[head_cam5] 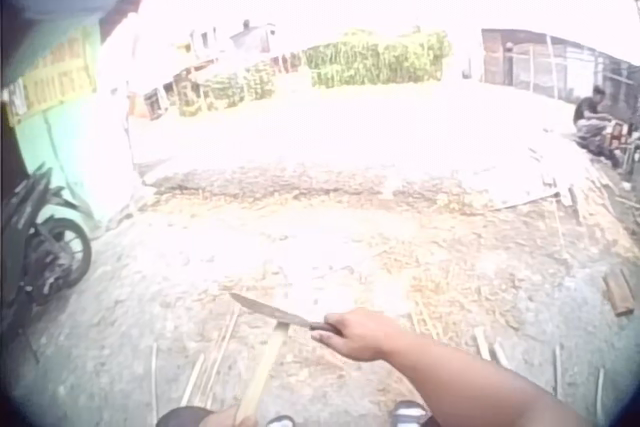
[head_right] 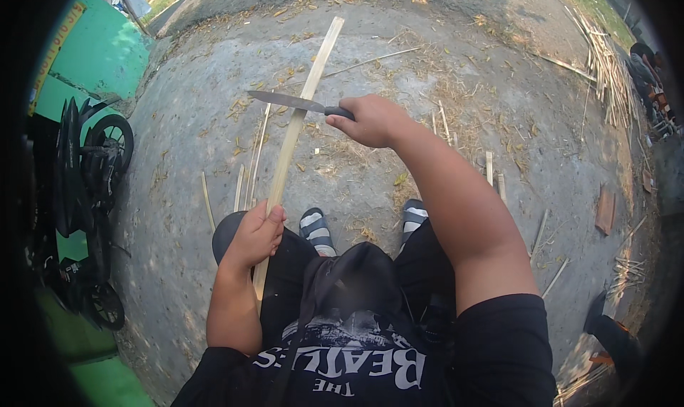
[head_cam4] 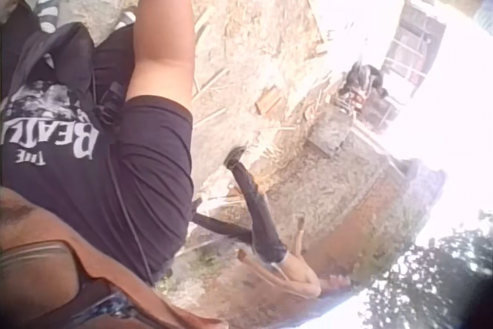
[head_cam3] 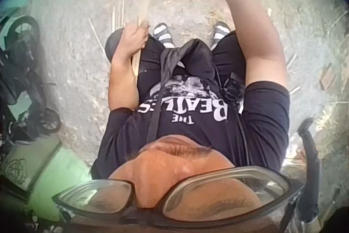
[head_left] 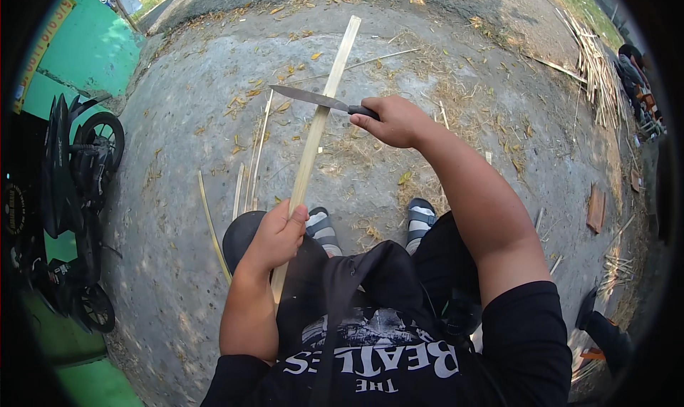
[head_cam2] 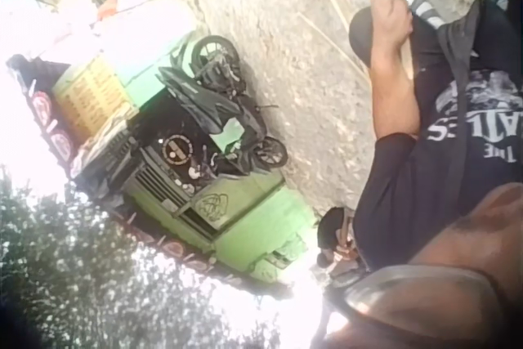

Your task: The person shaves a bamboo strip with a knife, repeatedly drawing the blade along the length of the wood while holding it in their other hand.

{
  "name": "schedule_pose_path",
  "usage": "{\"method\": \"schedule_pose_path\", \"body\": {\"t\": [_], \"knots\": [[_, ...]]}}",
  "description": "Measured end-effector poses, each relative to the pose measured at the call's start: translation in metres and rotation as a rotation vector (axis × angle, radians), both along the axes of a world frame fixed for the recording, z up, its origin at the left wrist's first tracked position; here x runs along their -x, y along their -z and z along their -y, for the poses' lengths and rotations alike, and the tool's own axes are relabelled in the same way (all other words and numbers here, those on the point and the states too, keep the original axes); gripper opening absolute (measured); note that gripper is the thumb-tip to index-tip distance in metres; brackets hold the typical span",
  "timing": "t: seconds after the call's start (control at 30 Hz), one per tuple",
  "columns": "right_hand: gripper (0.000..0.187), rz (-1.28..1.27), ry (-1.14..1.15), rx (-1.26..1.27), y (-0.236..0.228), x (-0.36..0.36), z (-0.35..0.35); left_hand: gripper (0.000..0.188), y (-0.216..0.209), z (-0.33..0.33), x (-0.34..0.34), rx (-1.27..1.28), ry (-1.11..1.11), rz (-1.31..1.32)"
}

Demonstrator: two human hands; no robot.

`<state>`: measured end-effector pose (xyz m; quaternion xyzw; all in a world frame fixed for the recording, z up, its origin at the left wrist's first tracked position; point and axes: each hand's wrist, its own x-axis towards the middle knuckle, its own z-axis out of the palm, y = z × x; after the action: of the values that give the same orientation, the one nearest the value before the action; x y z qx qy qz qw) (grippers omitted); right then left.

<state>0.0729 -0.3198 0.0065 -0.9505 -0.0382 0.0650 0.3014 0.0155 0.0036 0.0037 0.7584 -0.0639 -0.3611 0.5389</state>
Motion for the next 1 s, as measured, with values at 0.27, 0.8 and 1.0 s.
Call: {"method": "schedule_pose_path", "body": {"t": [0.27, 0.8, 1.0], "knots": [[0.055, 0.034, -0.052, -0.057, 0.000, 0.010, -0.030, 0.032, 0.000, -0.010, 0.001, 0.071, -0.058, -0.075], [0.053, 0.053, 0.047, -0.065, 0.003, 0.000, -0.006, 0.030, 0.001, -0.005, 0.000, 0.079, 0.010, -0.044], [0.053, 0.054, -0.009, -0.075, -0.001, 0.007, -0.023, 0.031, 0.002, -0.011, 0.001, 0.083, -0.013, -0.072]]}}
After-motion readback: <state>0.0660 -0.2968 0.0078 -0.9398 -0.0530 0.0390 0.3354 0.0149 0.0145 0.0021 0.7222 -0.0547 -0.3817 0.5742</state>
